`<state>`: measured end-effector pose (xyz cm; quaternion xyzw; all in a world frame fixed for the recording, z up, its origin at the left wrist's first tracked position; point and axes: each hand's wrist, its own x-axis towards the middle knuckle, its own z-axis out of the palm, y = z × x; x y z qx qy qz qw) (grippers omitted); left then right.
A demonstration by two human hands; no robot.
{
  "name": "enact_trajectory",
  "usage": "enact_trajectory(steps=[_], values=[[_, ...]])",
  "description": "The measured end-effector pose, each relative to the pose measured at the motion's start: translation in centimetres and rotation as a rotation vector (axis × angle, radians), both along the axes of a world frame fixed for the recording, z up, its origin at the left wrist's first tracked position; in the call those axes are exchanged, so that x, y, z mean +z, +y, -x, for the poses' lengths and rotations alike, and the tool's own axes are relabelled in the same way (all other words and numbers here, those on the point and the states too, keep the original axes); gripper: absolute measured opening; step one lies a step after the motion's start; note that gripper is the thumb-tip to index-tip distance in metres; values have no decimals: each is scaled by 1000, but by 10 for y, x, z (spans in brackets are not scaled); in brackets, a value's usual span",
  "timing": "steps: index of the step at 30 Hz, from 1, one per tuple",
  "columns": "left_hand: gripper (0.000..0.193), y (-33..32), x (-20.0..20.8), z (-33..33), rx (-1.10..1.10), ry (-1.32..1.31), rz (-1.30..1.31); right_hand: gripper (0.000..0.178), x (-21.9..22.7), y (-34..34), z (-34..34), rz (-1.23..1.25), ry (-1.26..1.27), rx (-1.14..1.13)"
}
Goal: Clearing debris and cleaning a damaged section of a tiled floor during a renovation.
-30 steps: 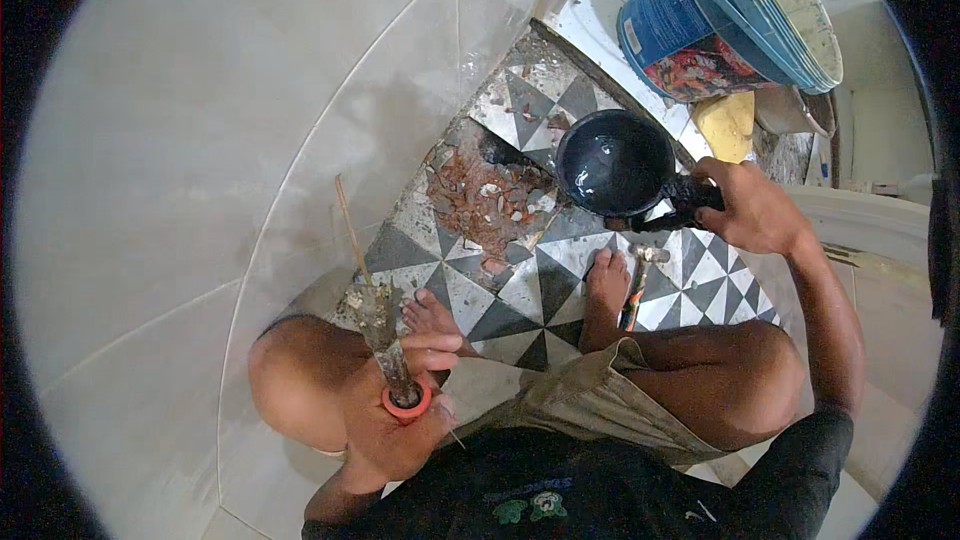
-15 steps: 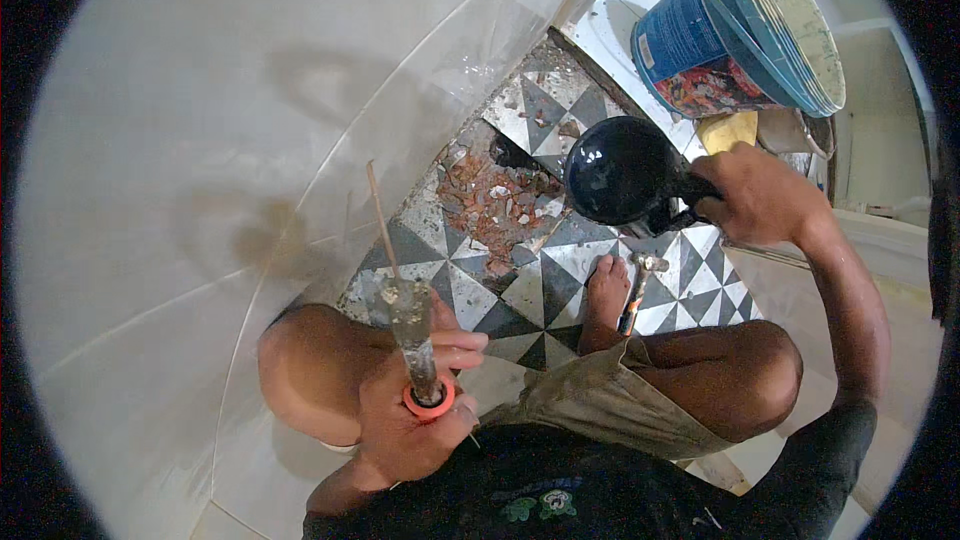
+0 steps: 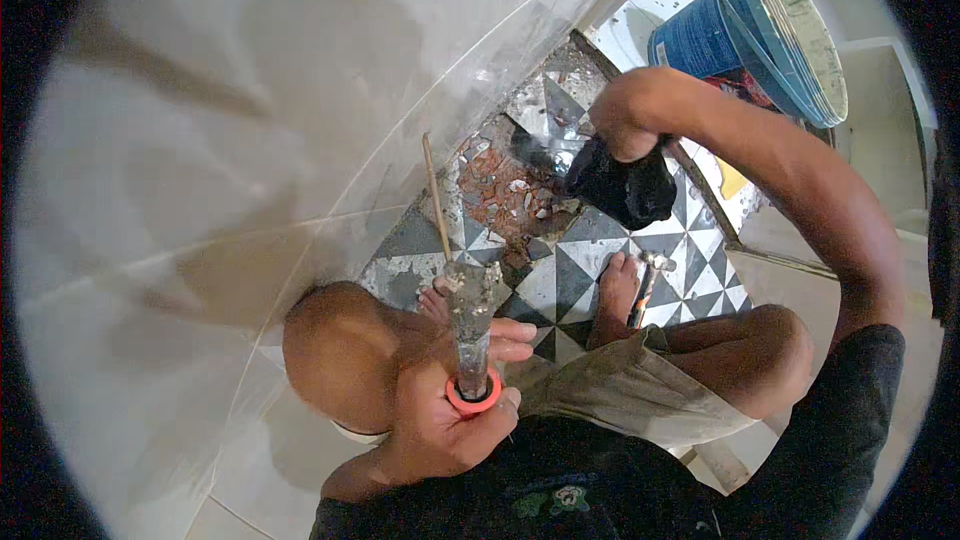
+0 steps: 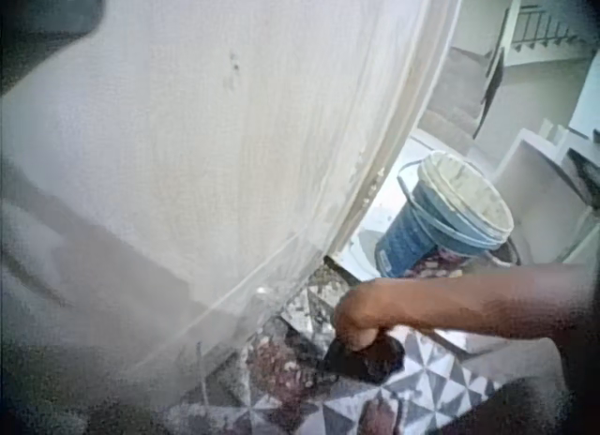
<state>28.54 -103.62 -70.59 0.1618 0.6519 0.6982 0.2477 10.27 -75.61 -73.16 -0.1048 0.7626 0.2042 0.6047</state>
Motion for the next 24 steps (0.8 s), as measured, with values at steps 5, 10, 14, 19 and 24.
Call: enact_trajectory(steps=[5,10,14,19,24], values=[[29,-2,3,-3,-16,-50,52,21,-2,-30,24,-115,-73,7],[29,1,10,-6,-1,-175,72,19,36,-41,22,103,94,-10],[32,4,14,-9,47,-317,62,22,61,-34,7,102,259,66],[33,0,-3,-11,-3,-28,73,21,105,26,-40,95,722,183],[39,11,9,-15,83,-245,170,32,151,109,-122,303,1088,115]])
